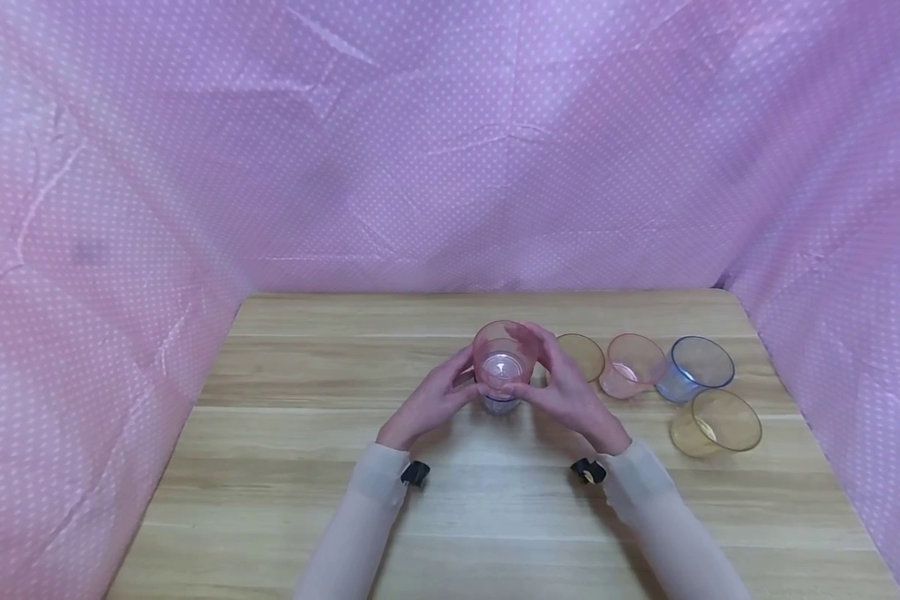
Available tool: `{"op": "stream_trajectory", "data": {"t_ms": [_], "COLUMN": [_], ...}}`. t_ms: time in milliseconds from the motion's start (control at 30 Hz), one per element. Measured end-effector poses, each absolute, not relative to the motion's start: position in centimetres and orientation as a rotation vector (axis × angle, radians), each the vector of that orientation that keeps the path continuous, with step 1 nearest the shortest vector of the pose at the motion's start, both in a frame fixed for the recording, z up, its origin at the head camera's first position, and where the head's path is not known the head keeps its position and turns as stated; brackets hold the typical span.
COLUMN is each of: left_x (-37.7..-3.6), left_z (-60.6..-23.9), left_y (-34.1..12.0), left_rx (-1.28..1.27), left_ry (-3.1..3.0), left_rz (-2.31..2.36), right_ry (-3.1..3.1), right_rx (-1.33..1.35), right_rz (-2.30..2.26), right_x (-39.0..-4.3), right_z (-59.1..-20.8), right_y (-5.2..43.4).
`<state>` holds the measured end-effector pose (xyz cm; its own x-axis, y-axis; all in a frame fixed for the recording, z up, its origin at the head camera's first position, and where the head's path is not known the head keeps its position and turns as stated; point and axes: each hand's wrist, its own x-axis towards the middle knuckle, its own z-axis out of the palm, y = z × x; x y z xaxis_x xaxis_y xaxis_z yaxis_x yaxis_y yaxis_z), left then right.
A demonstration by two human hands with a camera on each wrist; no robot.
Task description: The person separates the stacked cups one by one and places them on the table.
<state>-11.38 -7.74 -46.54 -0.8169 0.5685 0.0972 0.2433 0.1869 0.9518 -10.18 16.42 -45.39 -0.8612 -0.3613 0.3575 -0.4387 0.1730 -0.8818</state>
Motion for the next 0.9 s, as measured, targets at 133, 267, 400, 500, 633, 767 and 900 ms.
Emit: {"op": "stream_trajectory", "data": {"t_ms": [133,267,400,500,633,767,900], "left_x": [-11.5,-11.6,-11.7,-11.7,-11.6,-11.7,-11.7], "left_z": [-46.4,-46.3,-46.3,-46.3,-46.2,-46.2,-46.1], "left_y": [-7.6,-7.5,-7.3,-7.2,-7.2,-7.1,-7.1], "left_rx": [0.752,0.764,0.77,0.761,0.755,0.749,0.739], "left_ry": [2.2,2.217,2.216,2.233,2.259,2.267,2.265], "left_rz": [1.684,1.692,1.698,1.683,1.663,1.663,1.664], "right_ry": [-2.305,-2.278,-2.267,-2.242,-2.202,-2.179,-2.14], "right_rx": [0.827,0.822,0.82,0.833,0.847,0.847,0.861], "right_rz": [1.823,1.838,1.836,1.829,1.833,1.852,1.866], "right_x": [-10.1,-10.0,-9.9,-9.8,-9.6,-9.5,-9.3], "right_z": [-45.4,-45.5,-45.3,-45.1,-44.8,-44.4,-44.1], "right_y": [16.4,16.4,16.4,16.3,16.3,16.4,16.4]}}
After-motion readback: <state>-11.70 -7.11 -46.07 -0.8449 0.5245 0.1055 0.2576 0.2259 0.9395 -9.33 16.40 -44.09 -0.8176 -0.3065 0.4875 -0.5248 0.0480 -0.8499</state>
